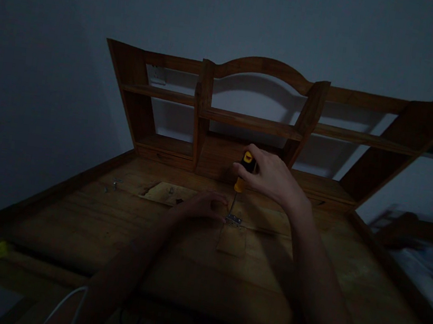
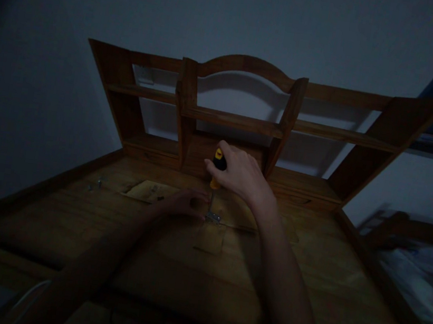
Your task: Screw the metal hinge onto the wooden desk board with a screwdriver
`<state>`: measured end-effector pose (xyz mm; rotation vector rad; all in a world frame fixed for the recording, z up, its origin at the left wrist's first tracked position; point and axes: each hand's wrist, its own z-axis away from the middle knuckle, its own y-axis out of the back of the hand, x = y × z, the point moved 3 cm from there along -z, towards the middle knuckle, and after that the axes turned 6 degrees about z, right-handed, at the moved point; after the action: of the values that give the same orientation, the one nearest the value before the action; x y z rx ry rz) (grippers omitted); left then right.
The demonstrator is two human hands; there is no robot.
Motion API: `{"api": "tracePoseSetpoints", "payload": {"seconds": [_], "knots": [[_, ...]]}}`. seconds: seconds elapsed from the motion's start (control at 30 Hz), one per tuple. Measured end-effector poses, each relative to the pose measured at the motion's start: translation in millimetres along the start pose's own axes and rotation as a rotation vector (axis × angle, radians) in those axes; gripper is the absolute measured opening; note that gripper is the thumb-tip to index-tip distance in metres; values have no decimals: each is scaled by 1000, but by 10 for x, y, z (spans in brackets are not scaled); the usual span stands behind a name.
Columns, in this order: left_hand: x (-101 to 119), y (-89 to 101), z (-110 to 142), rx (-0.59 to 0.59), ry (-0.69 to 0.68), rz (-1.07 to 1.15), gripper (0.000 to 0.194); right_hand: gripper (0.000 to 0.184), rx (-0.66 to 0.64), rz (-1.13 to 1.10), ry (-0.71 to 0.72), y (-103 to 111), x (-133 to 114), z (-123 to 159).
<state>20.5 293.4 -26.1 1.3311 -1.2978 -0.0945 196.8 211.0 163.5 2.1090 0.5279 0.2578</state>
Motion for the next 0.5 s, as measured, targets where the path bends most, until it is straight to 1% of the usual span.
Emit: {"api": "tracePoseSetpoints", "payload": {"seconds": [0.13,0.23,0.37,0.43,0.5], "knots": [[21,15,-6,0,-12,15,61,32,5,-99,71,16,16,-9],[56,25,-7,-12,-37,5,60,30,25,-51,49,-16,8,-14],[56,30,-11,-4,-28,-9,60,39,24,65,-4,-38,-19,-11],[44,28,-15,-14,-13,-4,60,38,5,42,15,-22,-11,-7],[36,28,-18,-26,5,-1,60,37,-15,-24,66,-4,12,-4]]}}
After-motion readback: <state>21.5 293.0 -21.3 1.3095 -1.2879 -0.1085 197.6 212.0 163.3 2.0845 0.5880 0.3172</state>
